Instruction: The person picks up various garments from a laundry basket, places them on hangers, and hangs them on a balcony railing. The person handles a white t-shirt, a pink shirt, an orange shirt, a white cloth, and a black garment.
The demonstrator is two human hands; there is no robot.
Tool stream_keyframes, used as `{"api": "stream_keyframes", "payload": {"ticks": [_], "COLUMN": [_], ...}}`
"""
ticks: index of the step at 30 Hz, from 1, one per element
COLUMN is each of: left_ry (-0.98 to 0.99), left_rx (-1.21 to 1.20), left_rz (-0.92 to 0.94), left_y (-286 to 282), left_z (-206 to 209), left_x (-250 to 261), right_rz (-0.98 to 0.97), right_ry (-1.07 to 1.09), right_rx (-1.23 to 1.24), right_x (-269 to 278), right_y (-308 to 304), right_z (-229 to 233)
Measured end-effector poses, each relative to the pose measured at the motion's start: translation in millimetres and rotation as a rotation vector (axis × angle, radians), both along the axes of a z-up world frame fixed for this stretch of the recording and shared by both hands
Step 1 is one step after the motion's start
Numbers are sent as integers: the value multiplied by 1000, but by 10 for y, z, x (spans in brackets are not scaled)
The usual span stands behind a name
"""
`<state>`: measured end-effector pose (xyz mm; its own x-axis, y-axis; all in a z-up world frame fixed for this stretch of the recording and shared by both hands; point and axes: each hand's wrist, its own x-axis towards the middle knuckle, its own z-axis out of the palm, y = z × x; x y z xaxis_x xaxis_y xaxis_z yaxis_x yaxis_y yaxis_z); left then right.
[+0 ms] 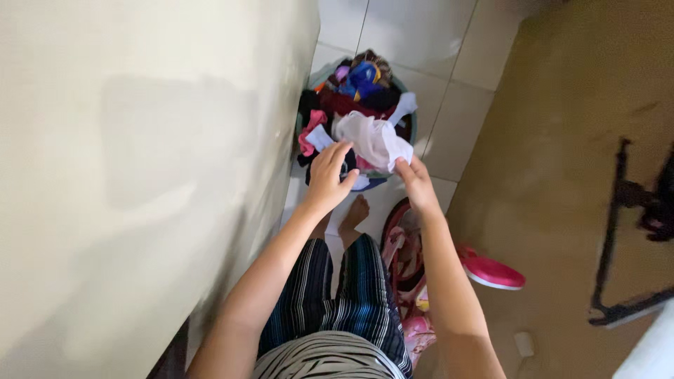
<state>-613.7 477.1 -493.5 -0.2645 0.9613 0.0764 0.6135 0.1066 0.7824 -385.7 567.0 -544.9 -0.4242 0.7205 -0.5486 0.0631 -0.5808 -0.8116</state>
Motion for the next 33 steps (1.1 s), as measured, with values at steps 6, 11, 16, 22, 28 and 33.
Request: {"api": "stream_keyframes", "payload": {"ticks": [6,11,16,22,28,33], "left_ry": [-206,-452,-598,-412,71,402], "left_rx": [204,-134,113,215,-44,-407], "left_rz": [-211,-210,-124,-285,-457,-683], "left_y": [354,379,405,409,509,636], "left_z": [880,1444,1802,2662,2936,2464], "left_x": [92,229,362,515,414,143], "right_rz": [133,227,305,212,-38,-114], "right_ry": [-38,-286,-565,-795,-407,90], "right_rx": [176,425,688,935,1132,729], "right_x": [1,-34,-14,114,453,662], "right_y": [39,67,57,39,50,143], "right_z": [1088,2014,2883,3337,3531,3660]}}
